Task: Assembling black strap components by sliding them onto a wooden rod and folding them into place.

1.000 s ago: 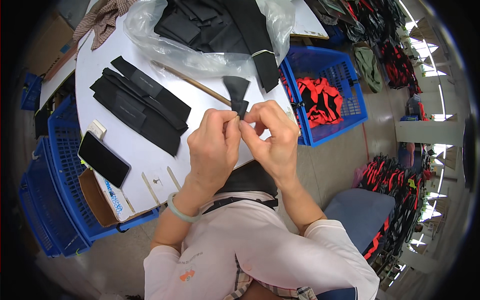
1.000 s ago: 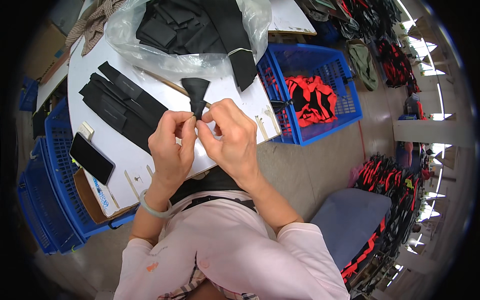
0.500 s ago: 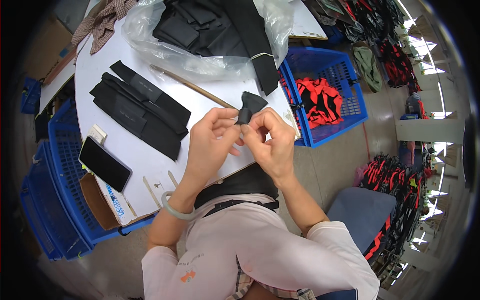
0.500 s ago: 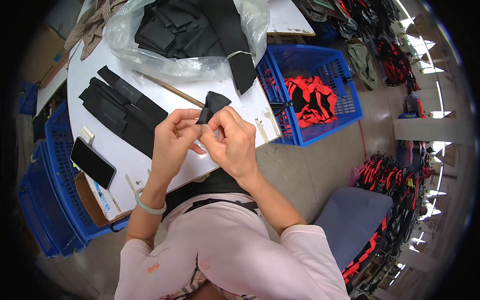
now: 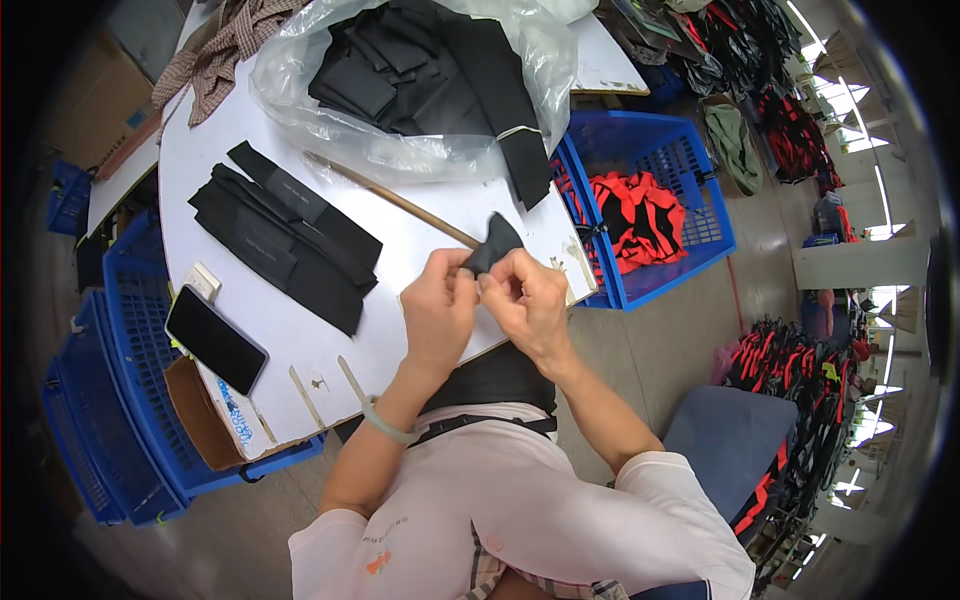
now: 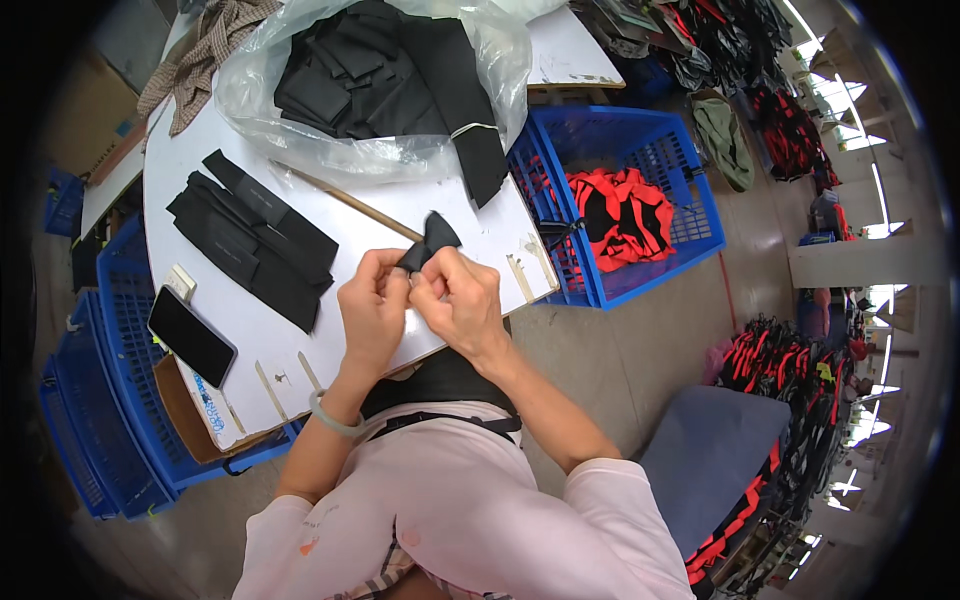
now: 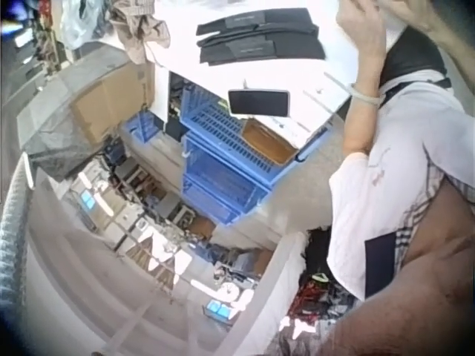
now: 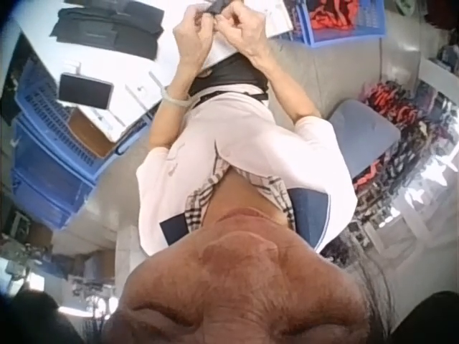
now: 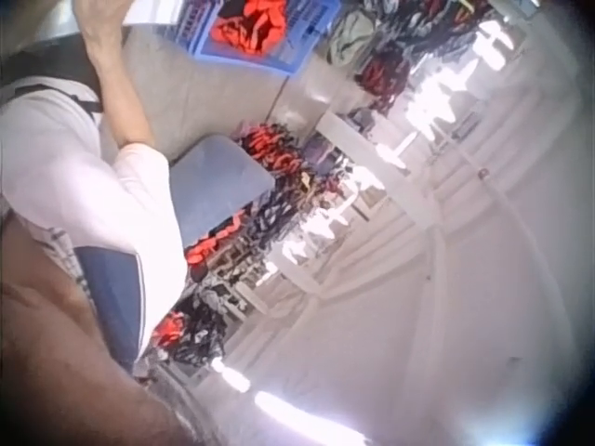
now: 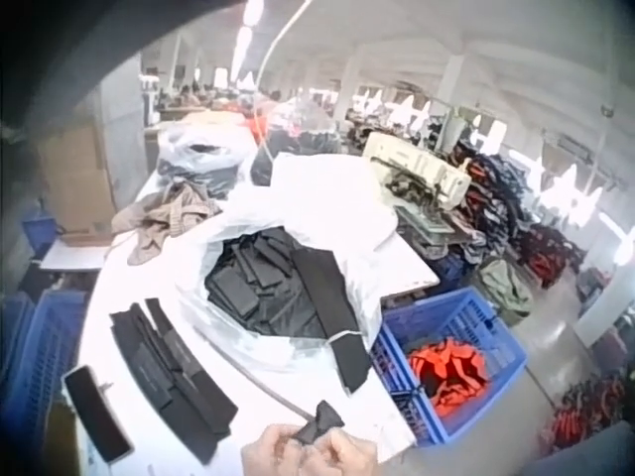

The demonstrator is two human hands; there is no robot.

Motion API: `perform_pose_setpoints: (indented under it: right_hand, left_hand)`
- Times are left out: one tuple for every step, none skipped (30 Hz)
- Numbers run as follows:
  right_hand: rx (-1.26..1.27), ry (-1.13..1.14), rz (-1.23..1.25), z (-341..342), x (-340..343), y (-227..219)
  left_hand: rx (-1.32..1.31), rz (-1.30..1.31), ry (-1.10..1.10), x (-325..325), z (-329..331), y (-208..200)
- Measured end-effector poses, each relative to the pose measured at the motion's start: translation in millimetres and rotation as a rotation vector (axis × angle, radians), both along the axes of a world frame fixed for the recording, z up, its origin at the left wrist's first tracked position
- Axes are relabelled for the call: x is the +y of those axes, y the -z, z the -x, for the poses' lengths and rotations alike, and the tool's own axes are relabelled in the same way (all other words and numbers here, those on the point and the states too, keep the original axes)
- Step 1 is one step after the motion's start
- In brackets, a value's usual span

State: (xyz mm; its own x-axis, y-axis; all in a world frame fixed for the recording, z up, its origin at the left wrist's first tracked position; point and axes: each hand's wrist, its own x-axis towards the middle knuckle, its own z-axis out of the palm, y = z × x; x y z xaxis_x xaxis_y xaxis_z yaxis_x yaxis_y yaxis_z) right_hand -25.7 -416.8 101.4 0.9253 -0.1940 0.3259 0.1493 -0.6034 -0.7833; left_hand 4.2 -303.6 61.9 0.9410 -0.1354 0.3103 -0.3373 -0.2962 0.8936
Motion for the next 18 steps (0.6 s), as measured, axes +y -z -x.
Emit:
perform_pose_setpoints:
  right_hand:
    - [-0.007, 0.007, 0.001, 0.2, 1.2, -1.9]
    - [0.007, -0.024, -0.019, 0.0, 2.2, -3.2]
    - [0.022, -0.053, -0.038, 0.6, 2.4, -3.5]
    - [0.056, -0.083, -0.123, 3.3, -0.9, -4.8]
    - [0.049, -0.08, -0.124, 2.7, -3.5, -7.3]
    - [-0.074, 0.068, -0.16, 1.7, -5.4, -11.1]
    - [-0.191, 0.217, -0.196, 3.7, -6.5, -14.5]
    - [-0.134, 0.253, -0.108, 2.7, -14.5, -18.5]
    - [-0.131, 0.257, -0.11, 3.1, -13.6, -19.3]
    - [-0.13, 0.216, -0.067, 2.5, -13.2, -20.9]
    - [-0.127, 0.174, -0.025, 2.3, -12.3, -21.3]
    - [-0.16, 0.198, -0.005, 4.1, -9.7, -19.5]
    - [-0.16, 0.201, -0.006, 2.8, -7.4, -20.2]
    - [-0.181, 0.242, -0.015, 1.3, -4.9, -22.3]
    - [-0.201, 0.283, -0.025, 0.2, -3.9, -23.2]
    - [-0.202, 0.283, -0.027, -0.1, -5.3, -21.2]
    - [-0.147, 0.224, -0.134, -0.3, -8.6, -17.4]
    - [-0.093, 0.164, -0.241, -0.8, -11.2, -14.7]
  left_hand:
    - [0.233, 0.306, 0.108, 1.3, -5.3, -7.7]
    - [0.47, 0.61, 0.219, 2.8, -9.6, -13.9]
    - [0.466, 0.609, 0.23, 5.6, -11.8, -16.7]
    - [0.518, 0.644, 0.283, 10.1, -12.8, -20.2]
    - [0.57, 0.679, 0.337, 13.6, -12.8, -23.0]
    - [0.605, 0.726, 0.296, 15.5, -11.8, -24.9]
    - [0.607, 0.724, 0.299, 16.8, -10.2, -26.6]
    - [0.607, 0.732, 0.289, 17.8, -8.8, -27.8]
    - [0.608, 0.741, 0.278, 18.8, -6.9, -28.0]
    - [0.61, 0.739, 0.284, 17.5, -5.3, -28.5]
    - [0.571, 0.717, 0.262, 15.6, -2.1, -29.1]
    - [0.532, 0.696, 0.239, 13.7, 1.1, -29.7]
    - [0.533, 0.694, 0.241, 11.4, 3.9, -32.2]
    - [0.526, 0.705, 0.239, 9.1, 6.8, -36.2]
    - [0.519, 0.715, 0.235, 7.9, 8.6, -38.3]
    - [0.519, 0.713, 0.236, 8.2, 9.6, -38.1]
    - [0.577, 0.806, 0.26, 8.5, 10.4, -37.2]
    - [0.636, 0.9, 0.284, 8.8, 10.9, -36.4]
